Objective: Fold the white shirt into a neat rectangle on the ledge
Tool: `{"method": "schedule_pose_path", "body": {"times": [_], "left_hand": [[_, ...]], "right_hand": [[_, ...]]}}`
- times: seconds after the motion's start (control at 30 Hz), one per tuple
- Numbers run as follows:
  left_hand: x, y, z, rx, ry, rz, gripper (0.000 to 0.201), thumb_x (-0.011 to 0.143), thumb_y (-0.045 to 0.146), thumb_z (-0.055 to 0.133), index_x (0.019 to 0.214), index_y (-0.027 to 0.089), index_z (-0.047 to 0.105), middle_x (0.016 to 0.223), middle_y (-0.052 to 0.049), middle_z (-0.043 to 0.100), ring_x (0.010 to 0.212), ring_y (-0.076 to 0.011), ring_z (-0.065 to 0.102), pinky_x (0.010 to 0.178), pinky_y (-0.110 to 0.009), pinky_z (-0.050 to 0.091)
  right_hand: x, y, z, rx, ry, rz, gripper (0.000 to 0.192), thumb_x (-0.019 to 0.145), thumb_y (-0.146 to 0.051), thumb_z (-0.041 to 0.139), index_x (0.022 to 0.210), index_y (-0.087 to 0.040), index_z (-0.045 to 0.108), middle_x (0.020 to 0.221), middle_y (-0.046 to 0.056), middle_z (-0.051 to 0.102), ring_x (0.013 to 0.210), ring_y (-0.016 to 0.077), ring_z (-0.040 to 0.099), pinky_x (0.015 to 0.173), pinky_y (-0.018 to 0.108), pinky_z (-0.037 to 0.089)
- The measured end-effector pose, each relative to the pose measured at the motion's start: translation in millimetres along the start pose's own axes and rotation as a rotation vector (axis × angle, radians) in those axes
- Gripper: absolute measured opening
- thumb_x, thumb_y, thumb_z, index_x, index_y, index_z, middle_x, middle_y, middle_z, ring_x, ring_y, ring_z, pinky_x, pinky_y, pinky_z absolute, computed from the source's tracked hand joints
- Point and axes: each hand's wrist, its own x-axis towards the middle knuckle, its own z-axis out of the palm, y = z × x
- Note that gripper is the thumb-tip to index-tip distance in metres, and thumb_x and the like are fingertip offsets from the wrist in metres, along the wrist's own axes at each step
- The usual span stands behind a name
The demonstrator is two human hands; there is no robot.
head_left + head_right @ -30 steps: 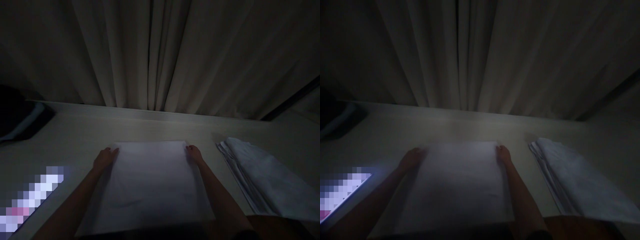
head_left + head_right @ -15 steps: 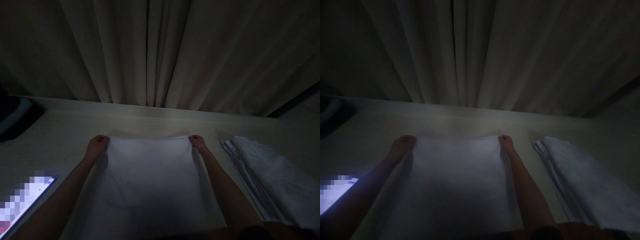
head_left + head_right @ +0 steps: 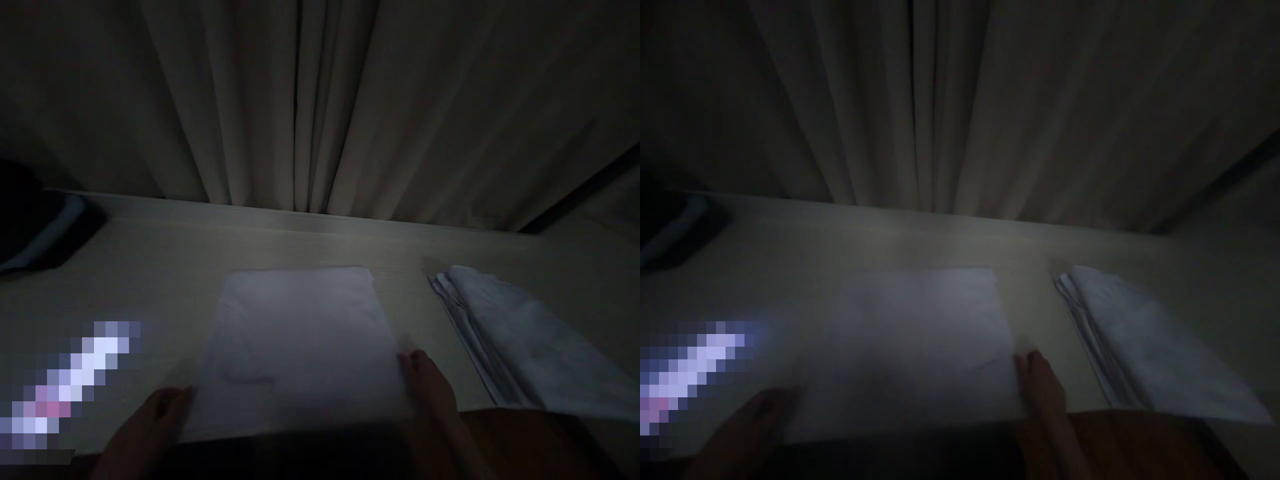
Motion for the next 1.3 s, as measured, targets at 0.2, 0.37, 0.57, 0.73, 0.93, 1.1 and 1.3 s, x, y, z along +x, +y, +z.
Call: {"method": "schedule_pose_path", "body": {"times": [0.2, 0.37, 0.57, 0.73, 0.93, 1.1, 1.3], "left_hand": [[-7, 3, 17.2, 0.072, -0.026, 0.06, 0.042, 0.077, 0.06, 0.038, 0.081, 0.022, 0.056, 0.084, -0.011, 0.07, 0.083, -0.0304, 0.066, 0.078, -0.043, 0.05], [-23, -3, -6.2, -0.228, -0.013, 0.015, 0.037, 0.073, 0.057, 0.041, 0.083, 0.024, 0.052, 0.079, -0.009, 0.071, 0.079, -0.0289, 0.067, 0.077, -0.042, 0.052], [-67, -26, -28.9, -0.316, -0.04, -0.059, 0.05, 0.057, 0.059, 0.055, 0.092, 0.023, 0.055, 0.087, -0.01, 0.073, 0.091, -0.0317, 0.066, 0.083, -0.042, 0.052], [-76, -52, -18.9, -0.306, 0.014, -0.093, 0.041, 0.054, 0.056, 0.052, 0.08, 0.024, 0.056, 0.091, -0.012, 0.072, 0.096, -0.0351, 0.065, 0.089, -0.045, 0.051], [-36, -27, -27.5, -0.173, 0.099, 0.045, 0.049, 0.074, 0.056, 0.04, 0.102, 0.019, 0.056, 0.111, -0.015, 0.067, 0.104, -0.0313, 0.062, 0.093, -0.044, 0.048], [30, 53, -35.6, -0.033, 0.11, 0.138, 0.055, 0.082, 0.052, 0.032, 0.108, 0.014, 0.06, 0.116, -0.016, 0.065, 0.107, -0.0294, 0.061, 0.093, -0.04, 0.047], [108, 103, -22.2, 0.108, 0.058, 0.13, 0.063, 0.081, 0.06, 0.03, 0.104, 0.011, 0.064, 0.109, -0.019, 0.069, 0.101, -0.0328, 0.064, 0.088, -0.043, 0.048]], "right_hand": [[-27, 14, 17, 0.085, -0.013, -0.034, 0.03, 0.085, -0.048, 0.033, 0.081, -0.023, 0.048, 0.085, 0.01, 0.066, 0.082, 0.0227, 0.064, 0.068, 0.032, 0.042], [-41, 37, 18, 0.295, 0.028, -0.143, 0.031, 0.076, -0.051, 0.036, 0.07, -0.023, 0.047, 0.071, 0.007, 0.063, 0.07, 0.0213, 0.061, 0.066, 0.033, 0.044], [-89, 65, 17, 0.595, 0.029, -0.101, 0.043, 0.068, -0.059, 0.05, 0.084, -0.019, 0.058, 0.085, 0.011, 0.069, 0.083, 0.0254, 0.064, 0.077, 0.037, 0.05], [-103, 88, 37, 0.582, -0.089, -0.117, 0.038, 0.07, -0.053, 0.051, 0.089, -0.021, 0.059, 0.094, 0.01, 0.07, 0.088, 0.0262, 0.065, 0.082, 0.039, 0.051], [-53, 58, 9, 0.421, 0.019, -0.049, 0.033, 0.077, -0.047, 0.046, 0.095, -0.02, 0.054, 0.089, 0.008, 0.07, 0.083, 0.0231, 0.067, 0.076, 0.035, 0.052], [8, -20, -27, 0.312, 0.109, -0.12, 0.034, 0.085, -0.042, 0.043, 0.098, -0.017, 0.06, 0.094, 0.01, 0.07, 0.087, 0.0198, 0.066, 0.077, 0.03, 0.049], [74, -79, -24, 0.288, 0.141, -0.093, 0.04, 0.086, -0.046, 0.044, 0.099, -0.014, 0.064, 0.098, 0.013, 0.071, 0.088, 0.0201, 0.066, 0.076, 0.029, 0.047]]}}
